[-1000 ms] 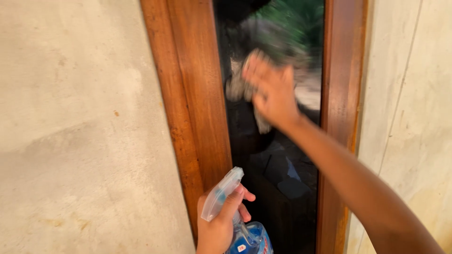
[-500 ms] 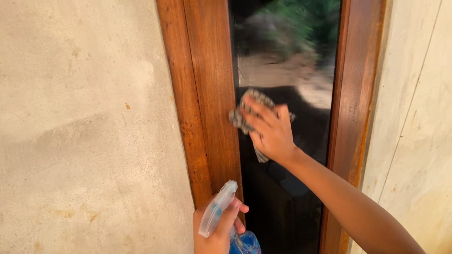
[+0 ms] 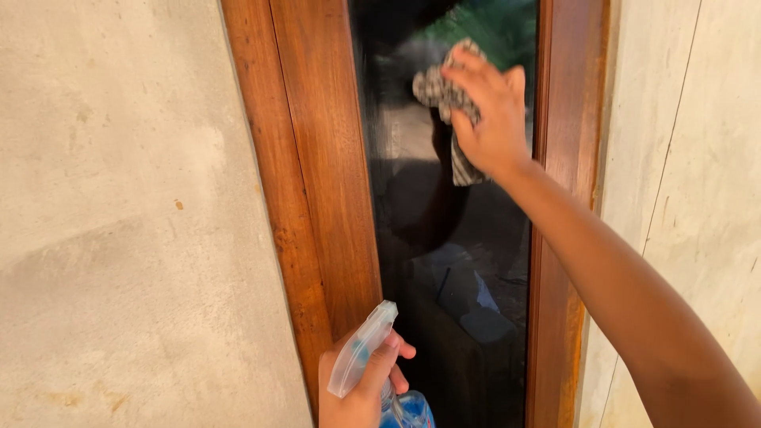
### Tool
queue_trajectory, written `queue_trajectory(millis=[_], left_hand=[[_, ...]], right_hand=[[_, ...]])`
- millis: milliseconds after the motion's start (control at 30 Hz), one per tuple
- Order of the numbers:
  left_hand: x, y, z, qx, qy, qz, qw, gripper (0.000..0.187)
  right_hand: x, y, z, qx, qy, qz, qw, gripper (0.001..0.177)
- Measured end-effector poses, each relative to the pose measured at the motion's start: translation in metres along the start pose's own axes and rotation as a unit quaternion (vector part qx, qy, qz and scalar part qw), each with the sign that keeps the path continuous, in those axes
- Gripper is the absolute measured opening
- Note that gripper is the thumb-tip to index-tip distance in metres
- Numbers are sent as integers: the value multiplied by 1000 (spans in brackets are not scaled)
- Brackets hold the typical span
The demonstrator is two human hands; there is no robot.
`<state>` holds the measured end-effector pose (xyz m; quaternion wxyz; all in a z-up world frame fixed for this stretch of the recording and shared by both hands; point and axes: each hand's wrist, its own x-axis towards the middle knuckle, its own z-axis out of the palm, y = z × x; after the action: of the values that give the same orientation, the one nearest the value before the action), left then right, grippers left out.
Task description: The recorder is cleaning the glass pane of a wooden door using a liquid cleaner spray and a cloth.
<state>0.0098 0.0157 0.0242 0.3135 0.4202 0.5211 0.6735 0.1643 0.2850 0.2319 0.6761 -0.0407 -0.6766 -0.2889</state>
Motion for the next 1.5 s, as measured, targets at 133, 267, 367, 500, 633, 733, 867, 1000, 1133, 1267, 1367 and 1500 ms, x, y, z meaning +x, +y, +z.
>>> queue_trajectory(millis=[133,267,367,500,633,733,867,1000,1133,1267,1367,1500], left_hand=[[5,-2,1,8,10,-1,1000,58],[14,-11,-3,8,6,7,1000,56],[16,-7,-4,19,0,3,1000,54],[20,-11,-5,29,7,4,1000,52],[16,-22,-7,-19,21,29,999,48],[11,-33,-6,-50,23,48,997,44],[-3,-52,0,-61,2,73,995,38],[-21,-77,9,-29,-8,72,997,37],[-34,-82,25,-27,-11,109,994,30],[-40,-91,38,11,8,166,986,29],[-43,-103,41,32,20,184,982,30],[-49,-120,37,22,21,161,986,29]], right_hand=[[5,29,7,4,-21,49,999,50],[29,37,19,-8,43,92,995,50],[46,5,37,6,22,83,996,50],[56,-41,47,25,-4,46,999,50],[-3,-97,31,63,-45,7,997,52],[-91,-138,15,83,-69,9,994,51],[-220,-173,-9,76,-95,-2,993,46],[-313,-191,-52,97,-128,10,987,45],[-360,-212,-113,35,-85,278,956,48],[-387,-232,-162,5,-27,428,904,46],[-398,-233,-183,-3,-45,453,890,46],[-405,-238,-199,-17,-61,459,886,48]])
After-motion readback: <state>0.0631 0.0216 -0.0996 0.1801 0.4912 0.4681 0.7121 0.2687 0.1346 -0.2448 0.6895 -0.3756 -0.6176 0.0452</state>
